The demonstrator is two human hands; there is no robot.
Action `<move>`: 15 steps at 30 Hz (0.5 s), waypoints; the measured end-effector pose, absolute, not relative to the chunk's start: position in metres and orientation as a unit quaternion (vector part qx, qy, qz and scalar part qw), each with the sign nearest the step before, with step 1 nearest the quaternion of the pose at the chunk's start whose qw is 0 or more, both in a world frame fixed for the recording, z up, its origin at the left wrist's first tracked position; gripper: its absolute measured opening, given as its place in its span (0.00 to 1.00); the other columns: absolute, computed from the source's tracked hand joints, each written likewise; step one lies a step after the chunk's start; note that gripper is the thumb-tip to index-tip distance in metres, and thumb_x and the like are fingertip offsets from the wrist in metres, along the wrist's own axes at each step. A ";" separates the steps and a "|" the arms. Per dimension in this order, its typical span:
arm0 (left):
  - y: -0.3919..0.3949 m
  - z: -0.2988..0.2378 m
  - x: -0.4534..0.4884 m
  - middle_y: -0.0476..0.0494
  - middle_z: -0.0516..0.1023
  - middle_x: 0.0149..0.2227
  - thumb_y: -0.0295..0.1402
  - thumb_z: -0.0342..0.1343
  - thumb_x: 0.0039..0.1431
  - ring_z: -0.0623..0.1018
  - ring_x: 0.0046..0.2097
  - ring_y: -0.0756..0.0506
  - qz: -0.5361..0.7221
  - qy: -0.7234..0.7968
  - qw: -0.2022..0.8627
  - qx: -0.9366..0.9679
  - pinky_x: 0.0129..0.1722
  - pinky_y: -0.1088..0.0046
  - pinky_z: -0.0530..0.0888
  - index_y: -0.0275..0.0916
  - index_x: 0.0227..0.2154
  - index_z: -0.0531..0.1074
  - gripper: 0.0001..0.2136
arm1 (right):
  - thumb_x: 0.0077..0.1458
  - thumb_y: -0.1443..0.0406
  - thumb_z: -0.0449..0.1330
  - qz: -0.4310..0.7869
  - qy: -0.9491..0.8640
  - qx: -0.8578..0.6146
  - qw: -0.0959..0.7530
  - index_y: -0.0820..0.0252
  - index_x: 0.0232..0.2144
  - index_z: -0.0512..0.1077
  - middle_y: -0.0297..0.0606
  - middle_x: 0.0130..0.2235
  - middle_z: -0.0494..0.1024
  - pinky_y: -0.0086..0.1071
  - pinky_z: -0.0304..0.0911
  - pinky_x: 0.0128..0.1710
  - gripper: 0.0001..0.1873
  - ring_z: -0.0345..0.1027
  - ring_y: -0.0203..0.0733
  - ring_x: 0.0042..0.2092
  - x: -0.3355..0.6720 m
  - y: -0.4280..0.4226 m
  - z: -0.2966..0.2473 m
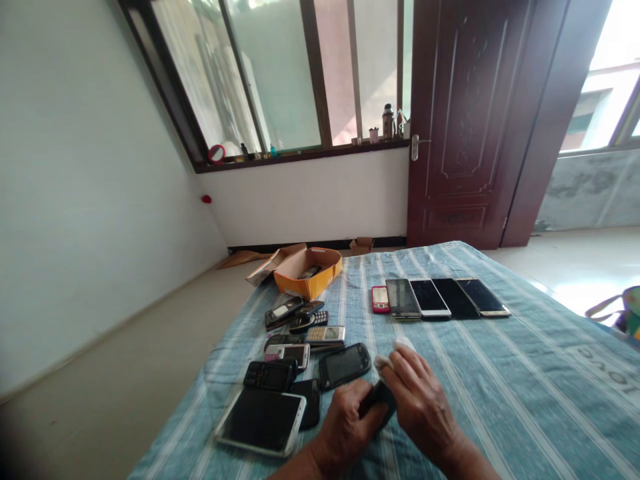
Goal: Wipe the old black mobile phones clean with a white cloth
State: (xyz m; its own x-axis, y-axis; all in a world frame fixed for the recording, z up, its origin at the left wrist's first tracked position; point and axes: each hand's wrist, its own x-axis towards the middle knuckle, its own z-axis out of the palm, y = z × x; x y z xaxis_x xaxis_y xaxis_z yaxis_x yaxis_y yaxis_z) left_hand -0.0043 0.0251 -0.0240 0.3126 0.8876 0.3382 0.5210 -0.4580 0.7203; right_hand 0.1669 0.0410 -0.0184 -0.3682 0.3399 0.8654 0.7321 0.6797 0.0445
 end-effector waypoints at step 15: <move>0.022 -0.022 -0.002 0.52 0.70 0.23 0.32 0.62 0.42 0.67 0.25 0.50 0.295 0.521 0.173 0.782 0.24 0.75 0.56 0.39 0.23 0.69 0.07 | 0.63 0.72 0.50 -0.228 -0.781 -0.358 0.459 0.63 0.38 0.74 0.42 0.38 0.77 0.40 0.66 0.47 0.12 0.68 0.48 0.50 0.174 0.048 -0.010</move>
State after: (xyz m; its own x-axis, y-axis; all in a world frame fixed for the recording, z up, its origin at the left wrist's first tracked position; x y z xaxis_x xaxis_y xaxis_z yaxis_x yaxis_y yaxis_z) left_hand -0.0018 0.0216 -0.0217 0.2839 0.9169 0.2807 0.7125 -0.3976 0.5781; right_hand 0.1737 0.0484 -0.0104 -0.3232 0.3501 0.8792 0.7679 0.6400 0.0275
